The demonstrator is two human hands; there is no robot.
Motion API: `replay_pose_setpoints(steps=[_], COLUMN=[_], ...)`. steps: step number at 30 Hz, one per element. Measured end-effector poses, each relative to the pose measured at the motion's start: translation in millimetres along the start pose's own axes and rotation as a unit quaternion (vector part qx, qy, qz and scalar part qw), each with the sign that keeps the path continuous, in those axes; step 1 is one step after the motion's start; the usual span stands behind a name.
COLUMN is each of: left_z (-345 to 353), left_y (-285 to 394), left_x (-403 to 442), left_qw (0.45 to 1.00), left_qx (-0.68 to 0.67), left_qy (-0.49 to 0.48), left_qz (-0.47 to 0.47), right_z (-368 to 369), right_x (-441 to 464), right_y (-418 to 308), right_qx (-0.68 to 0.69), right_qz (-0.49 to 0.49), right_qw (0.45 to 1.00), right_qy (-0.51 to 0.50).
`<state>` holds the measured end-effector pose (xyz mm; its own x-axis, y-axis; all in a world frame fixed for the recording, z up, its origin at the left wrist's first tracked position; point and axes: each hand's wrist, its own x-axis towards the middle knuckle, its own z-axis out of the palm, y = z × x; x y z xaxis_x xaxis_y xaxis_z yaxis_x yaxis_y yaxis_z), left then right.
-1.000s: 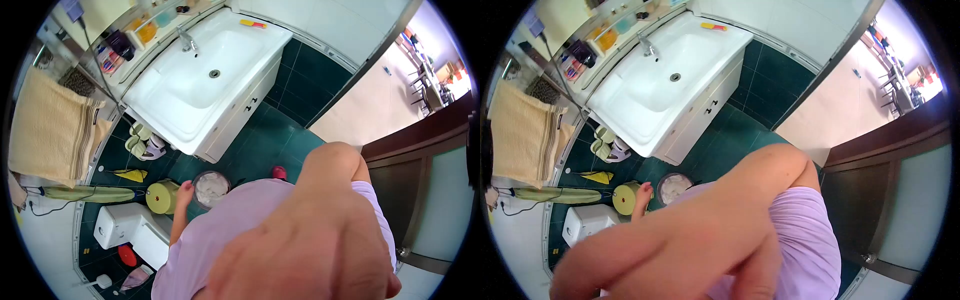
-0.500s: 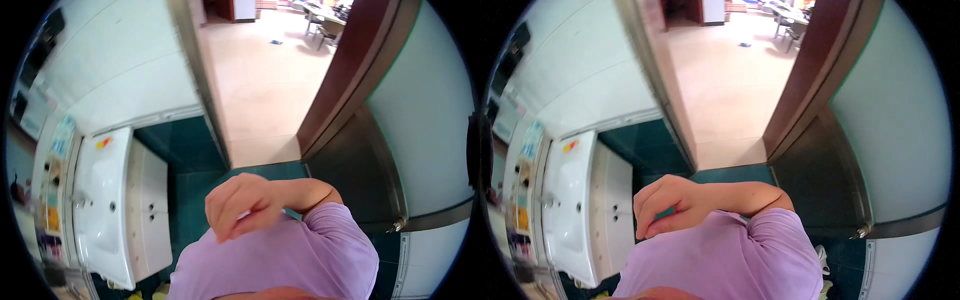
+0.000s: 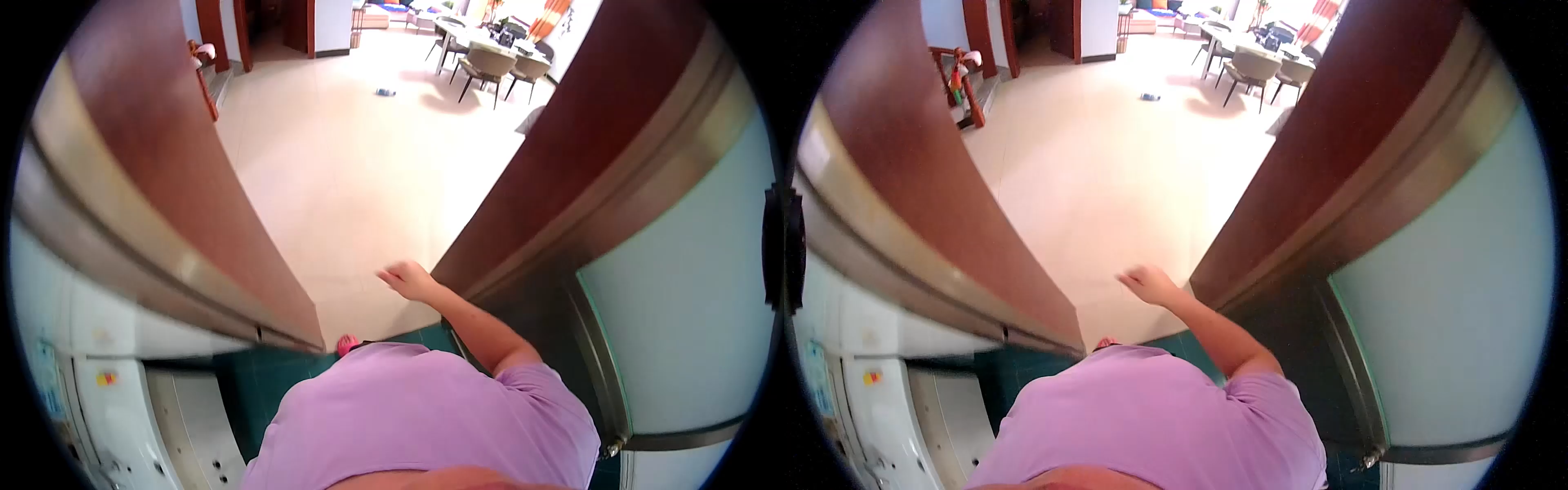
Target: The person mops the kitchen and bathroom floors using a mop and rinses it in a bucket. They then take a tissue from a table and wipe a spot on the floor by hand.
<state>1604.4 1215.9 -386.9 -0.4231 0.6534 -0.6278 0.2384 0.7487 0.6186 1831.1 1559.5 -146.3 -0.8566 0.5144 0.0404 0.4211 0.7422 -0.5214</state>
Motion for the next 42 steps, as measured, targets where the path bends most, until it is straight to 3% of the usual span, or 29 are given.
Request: replay_pose_setpoints(steps=[3, 5, 8, 10, 12, 14, 15, 17, 18, 19, 22, 23, 25, 28, 29, 31, 33, 35, 36, 40, 42], left_z=[-23.0, -39.6, -63.4, -66.3, -68.1, -70.4, -71.2, -80.1, -88.3, -97.0, -134.3, -146.4, -165.3, -181.9, -184.1, -187.8, -197.1, -214.1, -227.6, -297.4, -340.2], left_y=[47.0, 82.7, 160.0, 208.7, 242.2, 265.8, 273.9, 289.8, 294.2, 300.9, 330.4, 344.1, 366.7, 398.9, 409.6, 430.0, 451.3, 479.5, 496.1, 581.8, 643.0], left_x=[32.7, 72.9, 143.2, 197.9, 236.8, 278.7, 295.5, 332.0, 344.4, 357.1, 386.8, 395.0, 415.5, 456.5, 475.9, 518.7, 569.8, 630.5, 657.9, 777.0, 852.8], left_qw=[0.999, 0.997, 0.992, 0.989, 0.987, 0.987, 0.988, 0.989, 0.990, 0.991, 0.994, 0.995, 0.996, 0.995, 0.994, 0.991, 0.988, 0.984, 0.982, 0.973, 0.961], left_qx=[0.032, 0.042, 0.039, 0.035, 0.033, 0.040, 0.046, 0.070, 0.081, 0.089, 0.085, 0.074, 0.047, 0.018, 0.012, 0.020, 0.040, 0.068, 0.080, 0.160, 0.238], left_qy=[-0.022, -0.037, -0.059, -0.068, -0.078, -0.088, -0.091, -0.094, -0.093, -0.089, -0.060, -0.044, -0.011, 0.015, 0.016, 0.001, -0.022, -0.048, -0.060, -0.086, -0.080], left_qz=[0.033, 0.054, 0.104, 0.124, 0.135, 0.126, 0.120, 0.085, 0.061, 0.036, -0.029, -0.044, -0.069, -0.102, -0.112, -0.133, -0.151, -0.158, -0.161, -0.145, -0.114], right_z=[18.0, 0.4, 29.9, 96.3, 78.1, 89.2, 16.8, 137.6, 123.9, 75.4, -30.5, -24.6, -95.5, -181.8, -178.7, -175.7, -172.1, -160.6, -167.0, -177.1, -209.9], right_x=[-72.3, -111.5, -147.8, -197.8, -175.4, -83.6, -20.1, 76.6, 143.1, 221.7, 421.0, 480.5, 564.1, 640.8, 665.2, 706.3, 728.4, 736.7, 731.9, 643.2, 590.2], right_y=[116.8, 139.8, 209.8, 286.1, 310.0, 347.2, 300.5, 450.5, 473.6, 450.4, 437.4, 468.8, 446.4, 415.1, 427.1, 457.2, 498.6, 564.1, 591.4, 768.7, 816.9], right_qx=[-0.073, -0.080, -0.043, -0.012, 0.048, -0.066, -0.067, -0.036, -0.033, -0.071, -0.063, -0.045, -0.027, 0.052, 0.050, 0.046, 0.011, 0.018, -0.026, -0.040, -0.027], right_qz=[0.127, 0.233, 0.476, 0.524, 0.407, 0.363, 0.286, 0.333, 0.203, 0.281, 0.167, 0.111, 0.120, 0.086, 0.091, -0.027, -0.063, -0.010, 0.067, 0.326, 0.461], right_qw=[0.987, 0.963, 0.875, 0.839, 0.897, 0.866, 0.872, 0.889, 0.914, 0.901, 0.932, 0.969, 0.988, 0.994, 0.994, 0.996, 0.987, 0.979, 0.970, 0.916, 0.864], right_qy=[-0.061, -0.107, -0.074, -0.146, -0.164, -0.336, -0.392, -0.313, -0.351, -0.324, -0.317, -0.215, -0.094, -0.037, -0.039, -0.069, -0.145, -0.201, -0.232, -0.231, -0.200])
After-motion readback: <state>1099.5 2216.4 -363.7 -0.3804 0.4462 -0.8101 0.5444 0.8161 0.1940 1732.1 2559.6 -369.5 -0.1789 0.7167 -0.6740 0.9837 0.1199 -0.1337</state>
